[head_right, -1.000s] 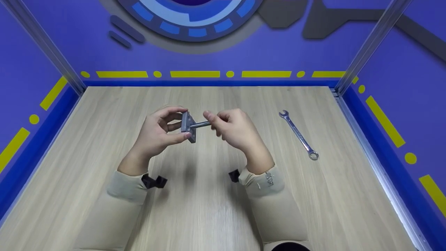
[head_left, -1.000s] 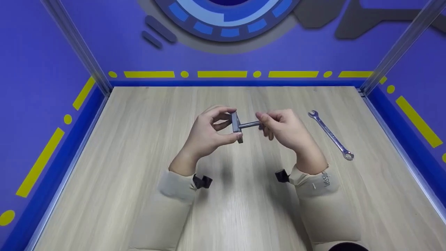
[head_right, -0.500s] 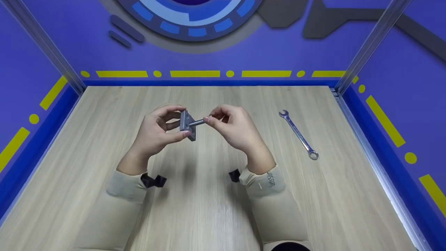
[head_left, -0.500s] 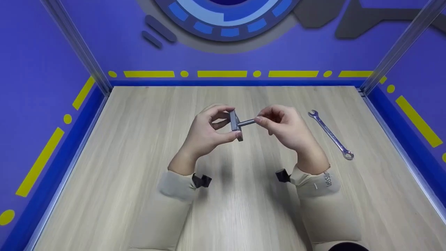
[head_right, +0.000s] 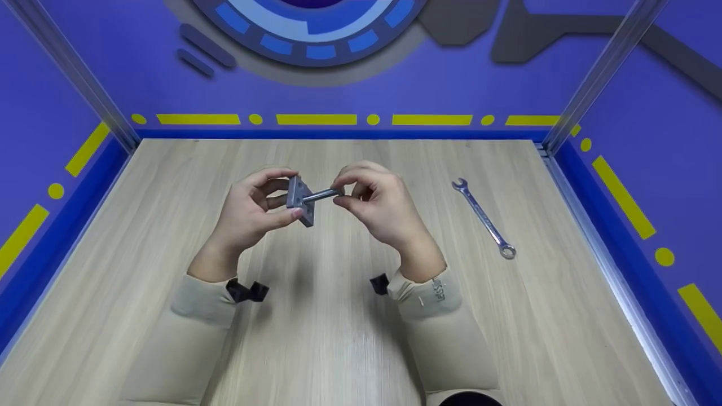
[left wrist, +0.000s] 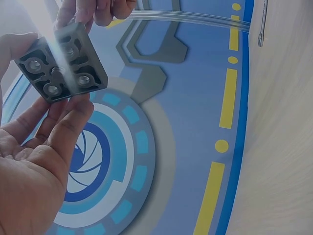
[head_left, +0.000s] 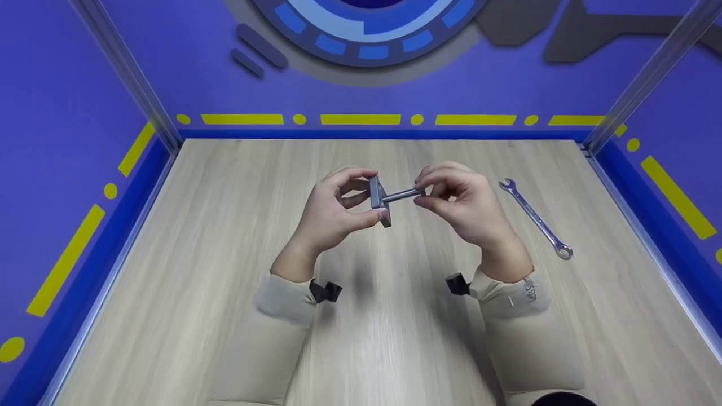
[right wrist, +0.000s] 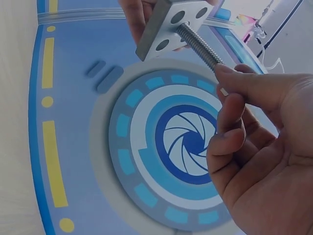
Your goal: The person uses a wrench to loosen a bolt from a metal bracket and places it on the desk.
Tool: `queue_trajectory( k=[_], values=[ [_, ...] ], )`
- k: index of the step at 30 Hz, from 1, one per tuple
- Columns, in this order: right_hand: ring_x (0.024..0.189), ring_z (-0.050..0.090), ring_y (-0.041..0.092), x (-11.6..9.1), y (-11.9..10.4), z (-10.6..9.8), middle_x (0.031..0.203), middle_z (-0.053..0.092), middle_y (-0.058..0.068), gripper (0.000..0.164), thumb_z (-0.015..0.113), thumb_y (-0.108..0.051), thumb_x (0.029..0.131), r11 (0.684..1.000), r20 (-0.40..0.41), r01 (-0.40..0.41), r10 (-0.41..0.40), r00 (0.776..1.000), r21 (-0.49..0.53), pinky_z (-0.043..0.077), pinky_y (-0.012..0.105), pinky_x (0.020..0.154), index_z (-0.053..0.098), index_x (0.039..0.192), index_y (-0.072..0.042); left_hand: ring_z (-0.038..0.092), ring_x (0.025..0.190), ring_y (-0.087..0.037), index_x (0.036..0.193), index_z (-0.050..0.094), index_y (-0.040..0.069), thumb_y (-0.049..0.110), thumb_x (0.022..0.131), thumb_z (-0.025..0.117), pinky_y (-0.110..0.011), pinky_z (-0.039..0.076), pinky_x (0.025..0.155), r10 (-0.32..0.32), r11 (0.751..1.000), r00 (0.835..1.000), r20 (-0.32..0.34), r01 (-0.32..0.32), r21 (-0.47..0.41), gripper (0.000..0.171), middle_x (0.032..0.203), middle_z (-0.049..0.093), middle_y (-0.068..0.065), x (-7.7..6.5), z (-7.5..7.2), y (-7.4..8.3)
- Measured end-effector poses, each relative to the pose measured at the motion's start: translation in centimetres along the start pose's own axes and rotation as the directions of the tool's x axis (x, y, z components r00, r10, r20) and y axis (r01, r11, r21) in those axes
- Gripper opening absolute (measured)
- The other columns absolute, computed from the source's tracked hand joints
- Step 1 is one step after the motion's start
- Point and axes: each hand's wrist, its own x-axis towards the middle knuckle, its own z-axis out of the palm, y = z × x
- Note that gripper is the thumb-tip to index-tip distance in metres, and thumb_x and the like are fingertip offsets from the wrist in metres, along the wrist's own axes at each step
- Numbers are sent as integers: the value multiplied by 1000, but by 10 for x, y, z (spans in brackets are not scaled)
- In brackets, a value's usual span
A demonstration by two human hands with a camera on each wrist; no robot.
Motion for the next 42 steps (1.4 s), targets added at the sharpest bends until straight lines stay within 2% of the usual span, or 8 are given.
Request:
queue_trajectory(
  k=[7, 10, 15, 22, 28, 35, 37, 42],
  values=[
    [66, 63, 8, 1, -2, -4, 86, 78, -3, 16, 77, -8, 108, 983, 58, -185, 185, 981, -3, 55, 19, 58, 83, 118, 3, 74, 130, -27, 144, 72, 1, 7, 85, 97, -31, 64, 118, 20, 1000, 1000, 7, -20, -3, 64, 142, 68, -15, 0, 1, 0],
    [62, 63, 9, 2, -3, -4, 82, 78, 3, 20, 72, -12, 112, 977, 103, -214, 215, 971, -22, 58, 22, 58, 83, 115, 5, 74, 130, -26, 143, 72, 1, 7, 85, 97, -30, 65, 117, 30, 999, 1000, 7, -30, 14, 64, 141, 69, -15, 0, 1, 0],
    [68, 66, 10, 1, -4, -5, 87, 79, 7, 17, 75, -7, 109, 978, 122, -206, 207, 971, -22, 61, 21, 62, 82, 117, 7, 74, 130, -26, 143, 72, 0, 6, 85, 97, -30, 64, 117, 34, 999, 999, 7, -34, 30, 64, 140, 69, -14, 0, 1, -1],
    [69, 64, 6, -1, -2, -6, 101, 81, -13, 15, 83, 10, 95, 997, 71, -78, 78, 994, 4, 54, 17, 59, 85, 109, 5, 74, 130, -26, 143, 72, 2, 6, 84, 97, -30, 64, 117, 34, 999, 999, -2, -34, 19, 64, 140, 69, -14, 0, 0, 0],
    [74, 68, 5, -1, -1, -6, 111, 82, -17, 18, 84, 16, 90, 1000, 47, -24, 23, 999, 13, 57, 15, 63, 87, 100, 2, 74, 130, -27, 143, 72, 1, 7, 85, 97, -30, 64, 117, 34, 999, 999, -1, -34, 22, 64, 141, 69, -15, 0, 0, 1],
    [65, 63, 8, 1, -3, -6, 93, 81, -1, 22, 81, -3, 103, 984, 78, -178, 178, 981, -4, 54, 18, 58, 83, 124, 3, 74, 130, -26, 143, 73, 3, 7, 84, 97, -30, 64, 118, 25, 1000, 1000, -1, -25, 16, 64, 142, 69, -14, 0, 0, 0],
    [62, 65, 10, 2, -2, -4, 87, 81, 3, 20, 74, -12, 110, 972, 91, -234, 235, 968, -21, 57, 21, 58, 83, 116, 4, 73, 130, -26, 143, 72, 3, 6, 84, 97, -31, 64, 118, 25, 1000, 1000, 0, -25, 11, 64, 142, 68, -14, 0, 0, 0],
    [48, 61, 11, 3, 1, -2, 61, 71, 2, 49, 64, -29, 118, 939, 118, -342, 343, 932, -34, 56, 25, 49, 77, 84, 4, 73, 130, -26, 143, 73, 3, 7, 85, 97, -30, 64, 118, 21, 1000, 1000, 0, -21, 22, 63, 142, 69, -14, 0, 1, -1]
  ],
)
